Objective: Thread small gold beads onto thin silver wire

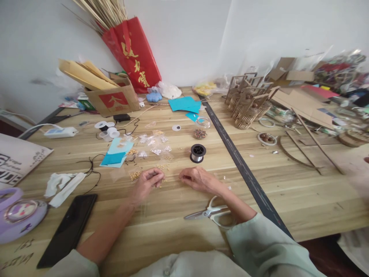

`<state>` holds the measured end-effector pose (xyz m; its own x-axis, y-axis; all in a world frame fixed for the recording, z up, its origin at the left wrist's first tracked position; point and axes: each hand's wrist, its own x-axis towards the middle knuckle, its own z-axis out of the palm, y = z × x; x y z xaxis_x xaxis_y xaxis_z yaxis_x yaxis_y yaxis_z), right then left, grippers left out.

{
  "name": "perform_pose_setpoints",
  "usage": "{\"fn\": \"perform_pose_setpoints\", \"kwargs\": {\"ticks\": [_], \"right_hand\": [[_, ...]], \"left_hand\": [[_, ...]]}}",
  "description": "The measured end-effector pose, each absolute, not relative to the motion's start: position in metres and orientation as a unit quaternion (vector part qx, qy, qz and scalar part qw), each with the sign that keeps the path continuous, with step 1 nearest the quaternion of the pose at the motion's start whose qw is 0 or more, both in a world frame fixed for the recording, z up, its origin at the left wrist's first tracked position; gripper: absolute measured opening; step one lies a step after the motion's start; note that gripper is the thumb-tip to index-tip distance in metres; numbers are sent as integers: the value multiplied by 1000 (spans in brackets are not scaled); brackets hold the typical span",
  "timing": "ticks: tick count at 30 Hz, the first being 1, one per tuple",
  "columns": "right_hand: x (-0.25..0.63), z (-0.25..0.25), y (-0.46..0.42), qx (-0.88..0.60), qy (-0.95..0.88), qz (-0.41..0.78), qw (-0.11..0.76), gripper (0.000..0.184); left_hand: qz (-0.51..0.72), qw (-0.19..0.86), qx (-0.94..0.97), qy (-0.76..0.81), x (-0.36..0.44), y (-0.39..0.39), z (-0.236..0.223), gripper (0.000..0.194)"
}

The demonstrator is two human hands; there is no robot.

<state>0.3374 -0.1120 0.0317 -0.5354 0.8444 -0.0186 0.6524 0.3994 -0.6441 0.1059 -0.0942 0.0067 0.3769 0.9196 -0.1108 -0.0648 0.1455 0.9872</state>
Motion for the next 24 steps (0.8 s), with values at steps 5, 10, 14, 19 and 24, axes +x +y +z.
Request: {"fn": "perform_pose_setpoints", "kwargs": {"ticks": [5, 10, 14, 19, 24], "right_hand": [[344, 29, -108, -464, -826, 295, 124, 20], [350, 39, -109, -478, -826, 274, 117, 19], [356, 43, -110, -481, -839, 235, 94, 20], [366, 40, -112, -497, -839, 209, 75, 20], [374, 39, -115, -510, -836, 196, 50, 22]], "left_hand": [[431, 659, 484, 381, 101, -89, 16, 21], [488, 669, 445, 340, 88, -80, 25, 19], [518, 665, 438, 312, 74, -72, 31, 17], [538, 664, 435, 282, 61, -67, 41, 19], [559, 661, 417, 278, 53, -67, 49, 18]]}}
